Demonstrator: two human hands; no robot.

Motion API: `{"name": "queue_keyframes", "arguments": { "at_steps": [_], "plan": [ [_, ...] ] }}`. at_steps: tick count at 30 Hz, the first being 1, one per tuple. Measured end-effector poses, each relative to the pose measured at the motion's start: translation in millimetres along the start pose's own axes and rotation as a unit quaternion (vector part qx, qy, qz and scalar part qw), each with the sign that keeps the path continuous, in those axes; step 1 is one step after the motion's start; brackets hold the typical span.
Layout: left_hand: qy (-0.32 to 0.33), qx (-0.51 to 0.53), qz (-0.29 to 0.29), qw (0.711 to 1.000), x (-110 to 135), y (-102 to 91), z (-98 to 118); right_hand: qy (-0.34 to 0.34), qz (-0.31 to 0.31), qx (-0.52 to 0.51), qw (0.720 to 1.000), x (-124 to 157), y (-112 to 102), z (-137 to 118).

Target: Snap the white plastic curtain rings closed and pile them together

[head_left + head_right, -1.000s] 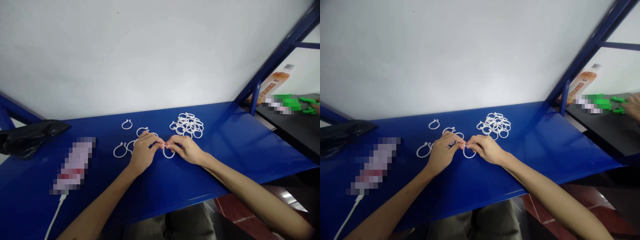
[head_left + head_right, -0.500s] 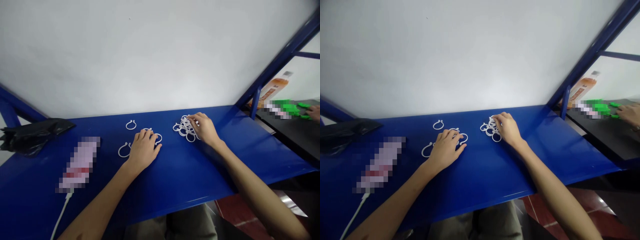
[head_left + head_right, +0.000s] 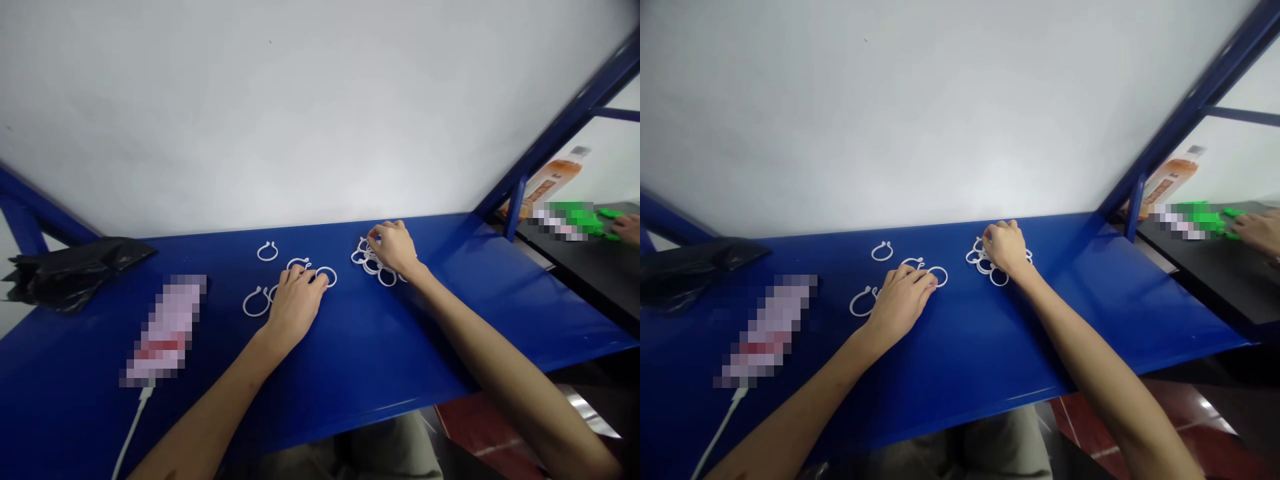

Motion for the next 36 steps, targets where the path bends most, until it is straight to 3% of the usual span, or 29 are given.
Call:
{"name": "queue_keyframes", "arguments": {
  "at_steps": [4,7,10,13,17,23,29,36],
  "plan": [
    [-0.026,0.013,0.012,1.0,-2,-2.6,-1,-0.017,0.063,0.004,0.998,8,-14,-2],
    [-0.046,0.028,0.027,0.998,-3,-4.7,-2,-0.074,0.107,-0.045,0.99,23,-32,-19],
    [-0.038,0.056,0.052,0.996,-3,-6.4,1,-0.175,0.059,-0.153,0.971,45,-42,-51],
    [-0.019,0.082,0.072,0.994,-2,-5.7,3,-0.223,-0.016,-0.229,0.947,66,-42,-77],
    [-0.01,0.099,0.085,0.991,-1,-3.3,4,-0.207,-0.071,-0.278,0.935,75,-35,-84],
    [0.019,0.124,0.128,0.984,-2,-10.7,11,-0.158,-0.065,-0.313,0.934,67,-36,-70],
    [0.033,0.102,0.178,0.978,-2,-20.3,13,-0.158,-0.055,-0.37,0.914,70,-39,-72],
    [0.043,0.075,0.196,0.977,4,-20.5,12,-0.182,-0.108,-0.403,0.89,76,-35,-78]
  ]
}}
Point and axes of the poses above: each hand's wrist, its own x-axis away from the middle knuckle, its own y-axis out of the palm, z = x × y, the point moved 6 cm from there along -x, towards the middle knuckle, and after that the axes turned 10 degrees about z, right-handed, at the moved point
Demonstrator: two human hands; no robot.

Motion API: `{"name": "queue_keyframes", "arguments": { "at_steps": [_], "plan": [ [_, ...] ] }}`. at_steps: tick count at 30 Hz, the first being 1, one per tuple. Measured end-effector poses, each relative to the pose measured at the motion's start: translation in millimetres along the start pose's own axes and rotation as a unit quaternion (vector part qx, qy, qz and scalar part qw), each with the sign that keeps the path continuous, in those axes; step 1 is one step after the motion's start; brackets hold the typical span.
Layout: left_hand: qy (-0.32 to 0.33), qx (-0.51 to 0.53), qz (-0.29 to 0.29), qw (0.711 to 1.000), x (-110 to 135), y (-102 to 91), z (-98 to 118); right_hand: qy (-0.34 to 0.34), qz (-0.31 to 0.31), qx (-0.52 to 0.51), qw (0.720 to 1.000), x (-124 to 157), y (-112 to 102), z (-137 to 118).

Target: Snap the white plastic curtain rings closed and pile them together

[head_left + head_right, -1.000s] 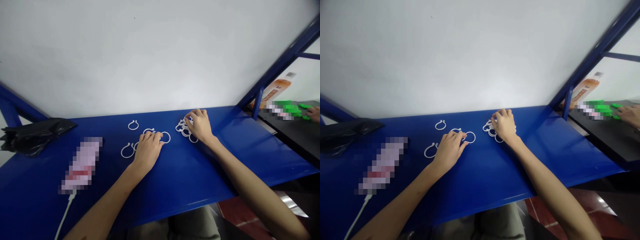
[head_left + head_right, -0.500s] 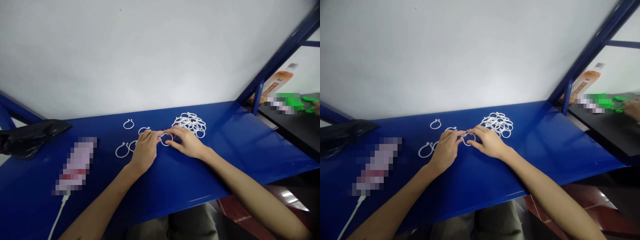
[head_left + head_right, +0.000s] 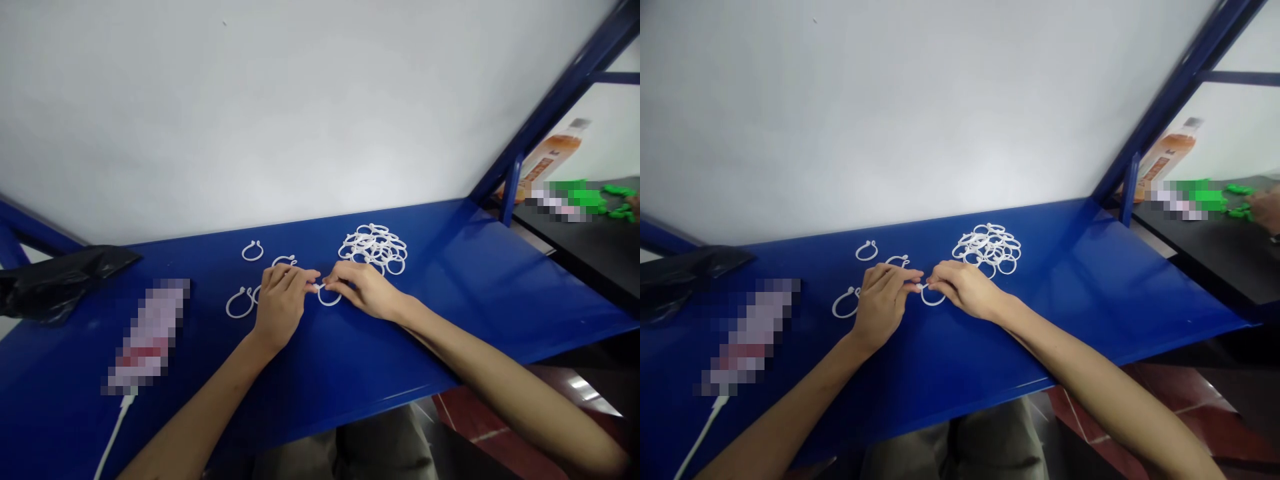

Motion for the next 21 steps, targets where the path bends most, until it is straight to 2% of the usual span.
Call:
{"name": "queue_keyframes", "arguments": {
  "at_steps": [4,6,8,11,13,15,17,21],
  "plan": [
    [-0.02,-0.018,-0.038,0.999,0,6.0,-4,-0.009,0.002,0.018,1.0,-1,1,0],
    [-0.06,-0.065,-0.077,0.993,-1,10.9,-12,-0.015,0.039,0.055,0.998,-4,-6,3],
    [-0.101,-0.13,-0.116,0.979,0,14.2,-22,-0.015,0.106,0.111,0.988,-6,-23,9],
    [-0.125,-0.2,-0.17,0.957,4,16.4,-31,0.039,0.235,0.228,0.944,-4,-65,32],
    [-0.12,-0.216,-0.202,0.948,8,18.0,-34,0.111,0.283,0.303,0.903,2,-92,56],
    [-0.111,-0.215,-0.22,0.945,10,19.2,-34,0.177,0.29,0.34,0.877,10,-112,82],
    [-0.099,-0.197,-0.216,0.951,10,20.1,-31,0.222,0.292,0.346,0.864,17,-124,101],
    [-0.068,-0.12,-0.182,0.973,8,21.7,-20,0.235,0.277,0.331,0.871,22,-120,118]
  ]
}}
Point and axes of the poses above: each hand's wrist, its own x-axis away from the middle knuckle, its own y-axis out of the palm, z = x × y, the point moved 6 cm from there along -x, towards the middle knuckle, and after that the axes turned 10 degrees about z, right-handed, at the moved point
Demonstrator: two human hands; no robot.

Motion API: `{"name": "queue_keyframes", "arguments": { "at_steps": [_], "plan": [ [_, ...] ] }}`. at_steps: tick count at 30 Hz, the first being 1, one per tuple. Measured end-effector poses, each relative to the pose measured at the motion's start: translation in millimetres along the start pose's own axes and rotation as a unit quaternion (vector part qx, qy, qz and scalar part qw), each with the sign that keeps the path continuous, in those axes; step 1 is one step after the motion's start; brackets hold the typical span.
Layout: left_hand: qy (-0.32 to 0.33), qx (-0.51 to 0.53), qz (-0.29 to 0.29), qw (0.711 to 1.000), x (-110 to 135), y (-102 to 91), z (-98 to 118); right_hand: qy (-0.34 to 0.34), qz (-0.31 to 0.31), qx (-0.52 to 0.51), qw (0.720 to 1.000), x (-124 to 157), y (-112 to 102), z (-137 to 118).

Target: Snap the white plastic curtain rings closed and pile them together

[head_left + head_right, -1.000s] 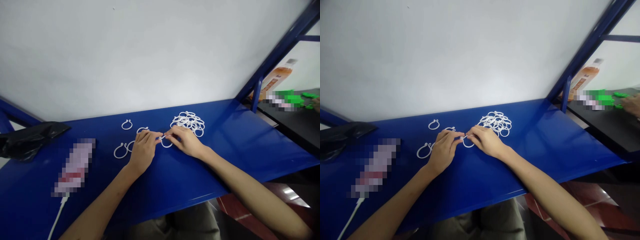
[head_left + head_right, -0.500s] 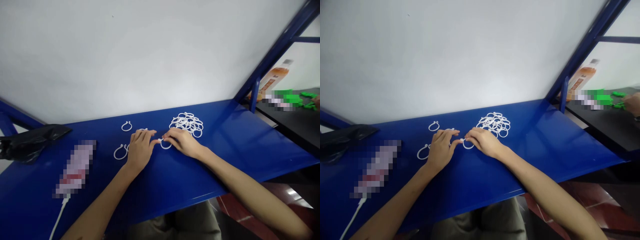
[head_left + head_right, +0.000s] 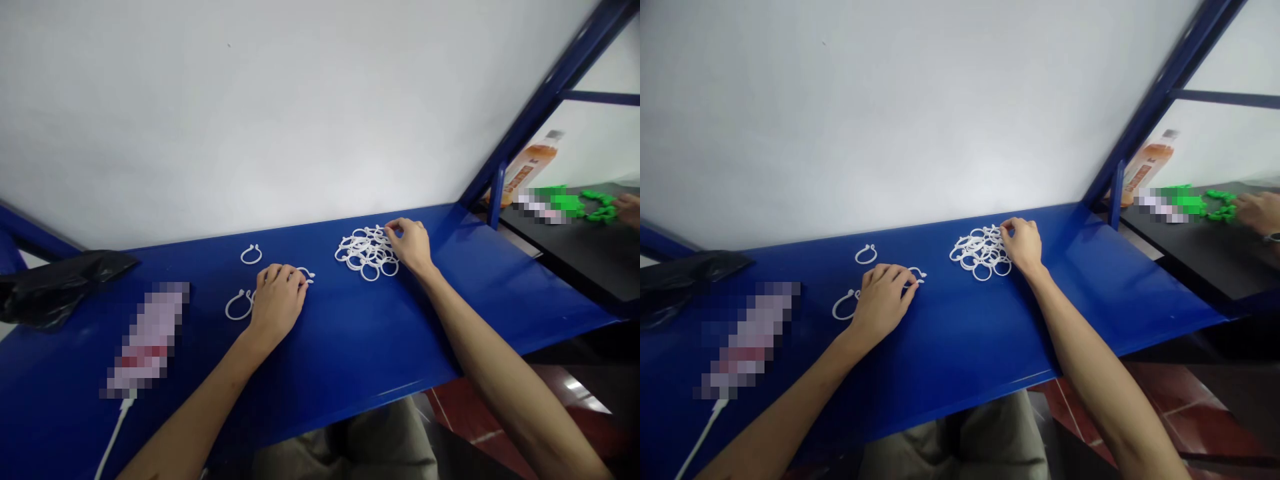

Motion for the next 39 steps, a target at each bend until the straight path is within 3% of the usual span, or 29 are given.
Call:
{"name": "queue_keyframes", "arguments": {
  "at_steps": [7,12,15,18,21,31,36,39],
  "plan": [
    [-0.022,0.122,0.07,0.99,-1,-11.2,8,-0.05,0.034,-0.026,0.998,4,-3,-17],
    [-0.028,0.145,0.066,0.987,-3,-13.4,9,-0.12,0.03,-0.08,0.989,13,-15,-58],
    [-0.029,0.142,0.083,0.986,-3,-15.4,9,-0.173,-0.071,-0.172,0.967,34,-16,-97],
    [-0.04,0.149,0.116,0.981,-3,-19.6,8,-0.215,-0.219,-0.26,0.916,63,-9,-130],
    [-0.058,0.166,0.126,0.976,-3,-22.9,9,-0.241,-0.289,-0.283,0.883,85,-2,-146],
    [-0.176,0.308,0.101,0.929,-3,-16.1,10,-0.194,-0.231,-0.283,0.91,92,3,-149],
    [-0.166,0.281,0.11,0.939,-5,-19.7,1,-0.135,-0.199,-0.291,0.926,85,3,-141],
    [-0.167,0.293,0.115,0.934,-6,-20.0,-3,-0.169,-0.204,-0.304,0.915,83,1,-141]
  ]
}}
Point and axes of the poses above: each hand's wrist, its own x-axis away from the middle knuckle, its own y-axis out of the palm, z = x × y, the point moved 6 cm from there along -x, towards the middle knuckle, and after that the axes turned 10 degrees about z, right-handed, at the moved point
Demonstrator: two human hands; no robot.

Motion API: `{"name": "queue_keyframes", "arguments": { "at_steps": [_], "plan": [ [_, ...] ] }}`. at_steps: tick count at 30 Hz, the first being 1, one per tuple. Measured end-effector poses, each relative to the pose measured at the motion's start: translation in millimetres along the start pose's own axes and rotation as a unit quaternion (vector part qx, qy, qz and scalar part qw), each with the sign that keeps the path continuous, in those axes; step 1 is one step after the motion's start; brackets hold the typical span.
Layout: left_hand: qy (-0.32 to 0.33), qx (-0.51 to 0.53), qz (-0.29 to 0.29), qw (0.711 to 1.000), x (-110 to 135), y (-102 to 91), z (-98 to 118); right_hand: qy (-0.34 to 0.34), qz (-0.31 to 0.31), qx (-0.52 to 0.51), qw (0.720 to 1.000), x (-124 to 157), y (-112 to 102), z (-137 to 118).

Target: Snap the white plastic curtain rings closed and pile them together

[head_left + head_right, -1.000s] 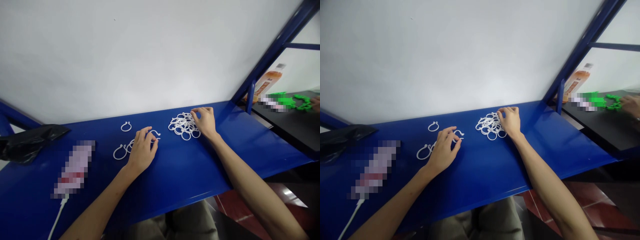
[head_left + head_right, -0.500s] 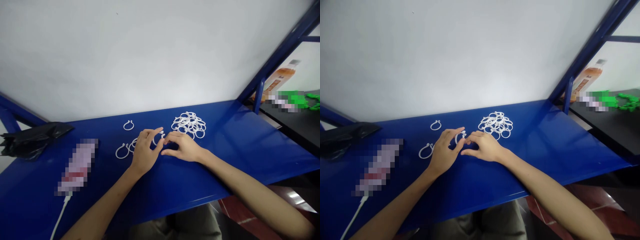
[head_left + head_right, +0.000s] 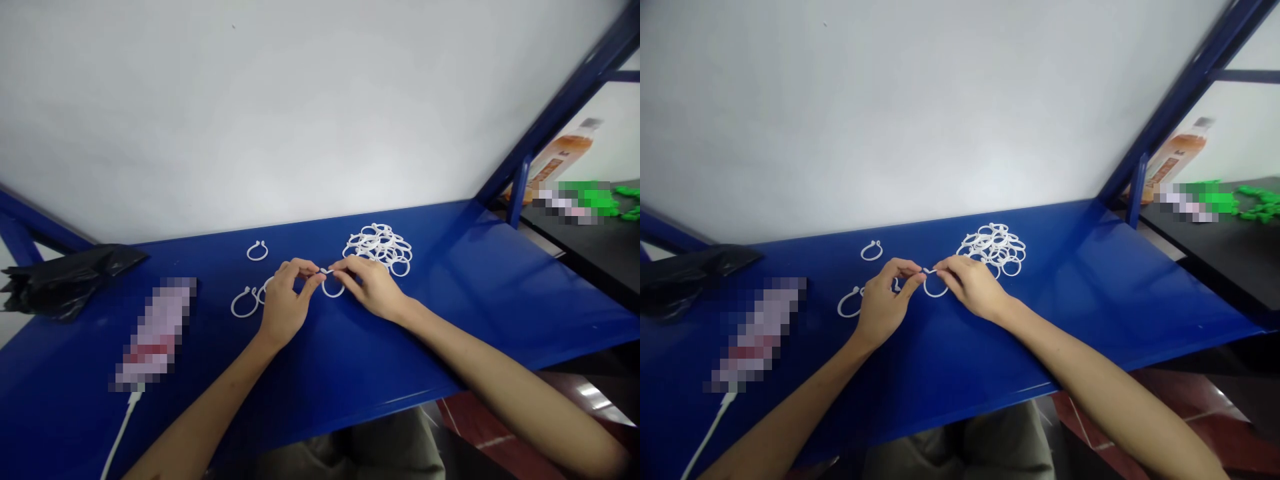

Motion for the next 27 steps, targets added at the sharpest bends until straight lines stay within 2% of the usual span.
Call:
{"name": "queue_keyframes", "arguments": {
  "at_steps": [4,10,13,16,18,21,22,24,27],
  "plan": [
    [0.008,0.017,-0.005,1.0,0,-1.1,1,-0.055,-0.051,-0.028,0.997,2,1,-7],
    [0.063,-0.016,-0.029,0.997,6,-2.4,11,-0.127,-0.101,-0.011,0.987,6,2,-22],
    [0.105,-0.039,-0.039,0.993,8,-0.4,15,-0.142,-0.105,0.015,0.984,6,0,-25],
    [0.17,-0.126,-0.048,0.976,4,-1.6,16,-0.151,-0.076,0.061,0.984,-2,-13,-18],
    [0.196,-0.219,-0.042,0.955,-2,-6.7,12,-0.135,-0.031,0.119,0.983,-16,-31,-1],
    [0.177,-0.334,-0.048,0.924,-9,-14.9,-4,-0.063,0.073,0.234,0.968,-47,-68,43],
    [0.169,-0.359,-0.06,0.916,-9,-15.3,-10,-0.038,0.077,0.257,0.963,-57,-76,61],
    [0.166,-0.386,-0.089,0.903,-6,-11.3,-18,0.014,0.039,0.275,0.96,-75,-82,96],
    [0.191,-0.344,-0.13,0.91,3,2.3,-17,0.038,-0.021,0.275,0.961,-91,-77,129]
  ]
}}
Point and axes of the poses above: each hand's wrist, its own x-axis away from the middle knuckle, its own y-axis out of the palm, z = x × y, the point moved 6 cm from there along -x, towards the middle knuckle, and after that the axes turned 10 degrees about z, right-handed, at the moved point
